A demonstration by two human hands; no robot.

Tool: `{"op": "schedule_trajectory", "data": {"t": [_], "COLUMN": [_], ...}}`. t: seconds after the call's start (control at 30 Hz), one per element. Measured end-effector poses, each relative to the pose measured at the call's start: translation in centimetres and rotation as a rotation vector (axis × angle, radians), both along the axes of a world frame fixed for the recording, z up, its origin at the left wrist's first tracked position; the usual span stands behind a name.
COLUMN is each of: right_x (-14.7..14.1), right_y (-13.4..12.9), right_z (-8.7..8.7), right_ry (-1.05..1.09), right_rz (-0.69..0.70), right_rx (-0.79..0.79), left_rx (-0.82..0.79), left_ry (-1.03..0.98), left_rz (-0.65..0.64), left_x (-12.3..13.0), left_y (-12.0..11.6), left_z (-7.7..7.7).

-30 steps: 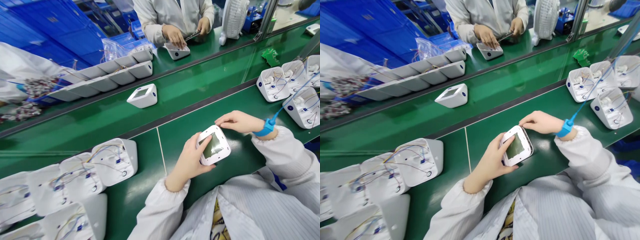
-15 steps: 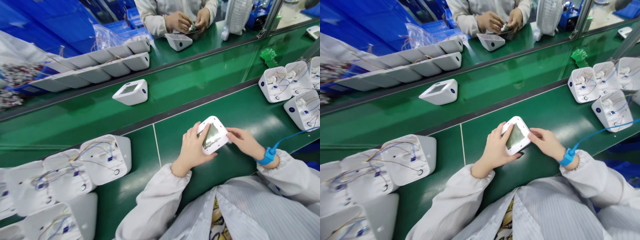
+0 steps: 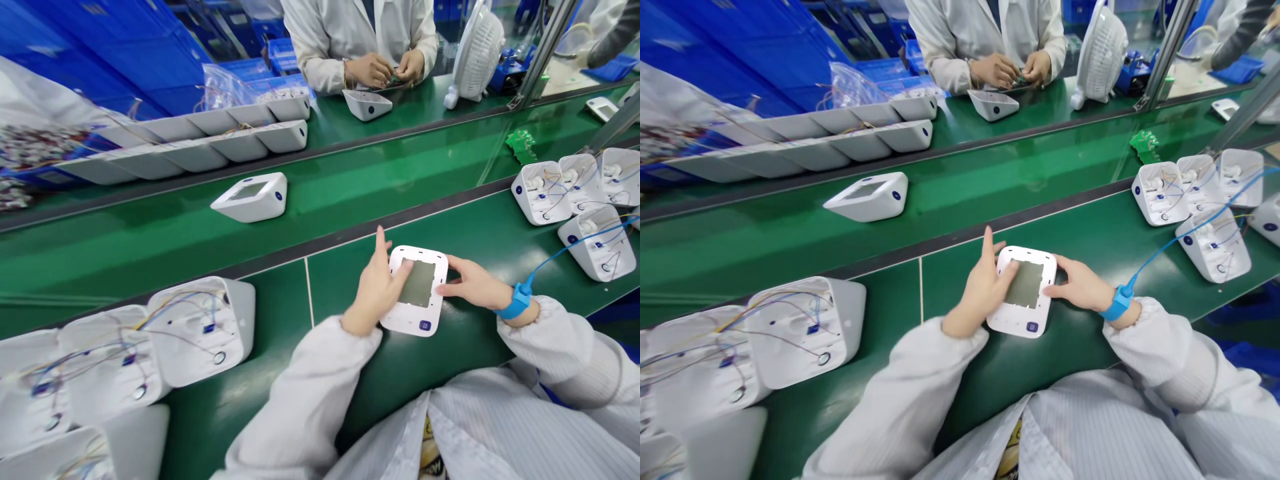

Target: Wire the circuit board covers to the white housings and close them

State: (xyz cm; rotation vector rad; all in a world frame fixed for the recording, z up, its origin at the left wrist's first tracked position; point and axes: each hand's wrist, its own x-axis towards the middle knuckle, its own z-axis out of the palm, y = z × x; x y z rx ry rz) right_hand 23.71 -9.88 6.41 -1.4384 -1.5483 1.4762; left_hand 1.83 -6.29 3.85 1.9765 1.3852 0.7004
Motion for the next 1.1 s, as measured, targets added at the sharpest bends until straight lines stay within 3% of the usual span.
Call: {"op": "schedule_trajectory", "data": {"t": [0.07,0.13,0.37,0.43,0.57,0.63,0.8,0.93,1.03,1.1], "right_x": [-0.1,-0.1,0.1,-0.5,-2.0,-2.4,-2.5,-2.3,-1.3,-0.3], "right_y": [0.1,0.2,0.8,1.4,3.0,3.6,4.0,3.7,2.0,0.0], "right_z": [0.0,0.0,-0.2,-0.8,-2.2,-2.7,-2.4,-0.4,1.8,3.2], "right_ry": [0.005,0.011,0.176,0.154,-0.107,-0.185,-0.285,-0.646,-1.015,-1.175], "right_rz": [0.013,0.020,0.008,-0.099,-0.441,-0.496,-0.462,-0.356,-0.247,-0.103], "right_rx": [-0.018,-0.035,-0.021,0.037,0.237,0.303,0.349,0.301,0.233,0.217], "left_rx": [-0.057,-0.123,-0.154,-0.143,-0.133,-0.123,-0.051,0.081,0.263,0.302], "left_ry": [-0.152,-0.194,-0.192,-0.212,-0.243,-0.251,-0.205,0.012,0.225,0.301], "left_rz": [-0.077,-0.076,0.141,0.201,0.268,0.273,0.229,0.115,-0.058,-0.167], "left_x": [0.3,0.8,2.0,2.6,3.8,4.1,3.8,3.9,3.9,3.6], "left_y": [2.7,3.9,2.1,1.6,0.9,0.8,1.9,2.3,-0.2,-2.8], "left_z": [0.8,1.4,1.2,1.1,0.9,0.9,0.8,1.6,1.6,0.9]}}
